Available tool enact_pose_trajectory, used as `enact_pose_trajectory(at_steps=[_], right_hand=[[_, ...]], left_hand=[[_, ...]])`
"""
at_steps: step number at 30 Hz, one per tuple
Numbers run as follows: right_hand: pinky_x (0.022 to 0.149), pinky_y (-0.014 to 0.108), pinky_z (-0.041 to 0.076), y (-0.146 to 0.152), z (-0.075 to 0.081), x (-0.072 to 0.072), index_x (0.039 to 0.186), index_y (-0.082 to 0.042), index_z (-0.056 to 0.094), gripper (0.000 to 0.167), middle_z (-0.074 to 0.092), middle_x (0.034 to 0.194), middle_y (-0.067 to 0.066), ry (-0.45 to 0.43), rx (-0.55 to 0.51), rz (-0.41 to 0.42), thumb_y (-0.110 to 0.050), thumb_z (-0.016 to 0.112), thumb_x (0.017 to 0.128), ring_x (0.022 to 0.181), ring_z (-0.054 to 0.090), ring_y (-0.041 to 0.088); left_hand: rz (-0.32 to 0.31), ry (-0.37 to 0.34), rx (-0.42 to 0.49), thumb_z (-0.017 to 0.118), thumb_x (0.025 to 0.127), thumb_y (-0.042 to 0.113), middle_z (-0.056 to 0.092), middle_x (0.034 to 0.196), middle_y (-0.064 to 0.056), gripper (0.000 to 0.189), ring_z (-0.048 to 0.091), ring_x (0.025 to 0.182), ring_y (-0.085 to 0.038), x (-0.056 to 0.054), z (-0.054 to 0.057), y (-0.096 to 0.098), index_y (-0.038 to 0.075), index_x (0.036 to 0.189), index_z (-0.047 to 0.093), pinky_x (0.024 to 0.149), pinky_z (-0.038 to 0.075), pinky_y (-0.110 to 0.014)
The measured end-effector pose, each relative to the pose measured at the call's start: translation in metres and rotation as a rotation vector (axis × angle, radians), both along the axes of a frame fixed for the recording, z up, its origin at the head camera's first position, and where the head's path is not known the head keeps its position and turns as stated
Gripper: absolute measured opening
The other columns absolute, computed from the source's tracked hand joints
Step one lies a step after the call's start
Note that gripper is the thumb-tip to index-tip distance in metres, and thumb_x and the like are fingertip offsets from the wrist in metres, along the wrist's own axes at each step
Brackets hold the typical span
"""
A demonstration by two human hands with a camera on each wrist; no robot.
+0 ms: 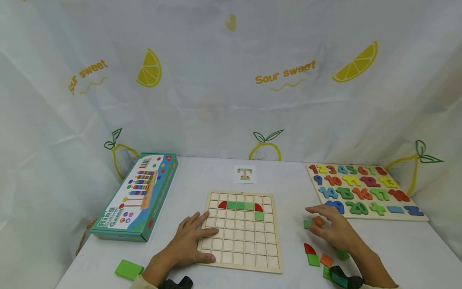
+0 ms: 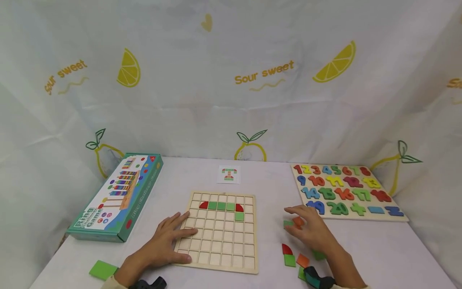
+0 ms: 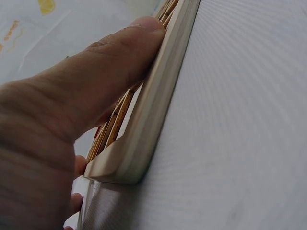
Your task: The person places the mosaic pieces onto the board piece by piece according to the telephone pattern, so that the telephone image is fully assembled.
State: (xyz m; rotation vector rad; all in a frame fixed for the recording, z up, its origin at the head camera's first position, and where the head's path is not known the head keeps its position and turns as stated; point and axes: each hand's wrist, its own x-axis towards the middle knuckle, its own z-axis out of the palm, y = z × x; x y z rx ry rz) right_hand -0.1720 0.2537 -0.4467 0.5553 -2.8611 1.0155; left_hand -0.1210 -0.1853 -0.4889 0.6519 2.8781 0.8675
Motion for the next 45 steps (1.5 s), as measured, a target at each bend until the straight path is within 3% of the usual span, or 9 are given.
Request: enact_pose_trajectory(at_steps=[9, 17, 21, 28, 38, 45], right_hand=[[0.083, 0.058, 0.044, 0.01, -0.021, -0.006, 0.118, -0.012, 0.068, 0.045, 0.062, 0.117, 0.007, -0.07, 0.09, -0.01, -0.026, 0.082, 0.077, 0.106, 0.048, 0.031], [0.08, 0.05, 0.04, 0.004, -0.022, -0.007, 0.098, -0.019, 0.072, 0.021, 0.059, 0.111, 0.004, 0.054, 0.125, 0.006, -0.016, 0.081, 0.079, 0.104, 0.045, 0.029], [0.08, 0.049, 0.041, 0.003, -0.02, -0.005, 0.097, -0.017, 0.072, 0.02, 0.058, 0.11, 0.005, 0.082, 0.134, 0.009, -0.012, 0.08, 0.08, 0.103, 0.046, 0.029], [0.084, 0.059, 0.044, 0.0, -0.002, 0.002, 0.104, -0.012, 0.07, 0.026, 0.06, 0.106, 0.004, 0.149, 0.057, 0.002, -0.008, 0.079, 0.08, 0.104, 0.051, 0.033], [0.068, 0.034, 0.052, -0.027, 0.036, 0.011, 0.113, -0.008, 0.069, 0.036, 0.063, 0.102, -0.003, 0.324, 0.013, 0.023, -0.002, 0.079, 0.078, 0.089, 0.056, 0.018], [0.071, 0.032, 0.05, -0.061, 0.052, 0.008, 0.107, -0.009, 0.069, 0.031, 0.063, 0.101, -0.006, 0.403, -0.061, 0.072, -0.002, 0.079, 0.078, 0.091, 0.055, 0.014]], left_hand=[[-0.013, 0.006, 0.012, 0.071, 0.067, 0.071, 0.025, 0.156, -0.006, 0.076, 0.014, 0.142, -0.038, 0.001, 0.001, 0.0, 0.031, 0.131, 0.062, 0.107, 0.007, -0.061], [-0.002, 0.01, 0.007, 0.07, 0.067, 0.072, 0.025, 0.156, -0.006, 0.076, 0.013, 0.142, -0.038, -0.001, 0.002, -0.001, 0.031, 0.131, 0.062, 0.107, 0.006, -0.061], [-0.001, 0.005, 0.01, 0.07, 0.067, 0.072, 0.025, 0.157, -0.006, 0.077, 0.012, 0.142, -0.037, -0.001, 0.002, -0.001, 0.03, 0.131, 0.063, 0.107, 0.005, -0.06], [-0.01, 0.006, 0.011, 0.07, 0.067, 0.072, 0.025, 0.157, -0.006, 0.077, 0.013, 0.142, -0.037, -0.002, 0.002, 0.001, 0.031, 0.131, 0.063, 0.107, 0.006, -0.06], [-0.013, 0.009, 0.02, 0.071, 0.067, 0.071, 0.025, 0.156, -0.007, 0.077, 0.013, 0.142, -0.038, -0.001, -0.001, 0.0, 0.03, 0.132, 0.062, 0.106, 0.006, -0.061], [-0.013, 0.016, 0.03, 0.072, 0.068, 0.07, 0.025, 0.156, -0.007, 0.076, 0.014, 0.142, -0.039, 0.0, -0.001, -0.001, 0.03, 0.131, 0.063, 0.107, 0.007, -0.06]])
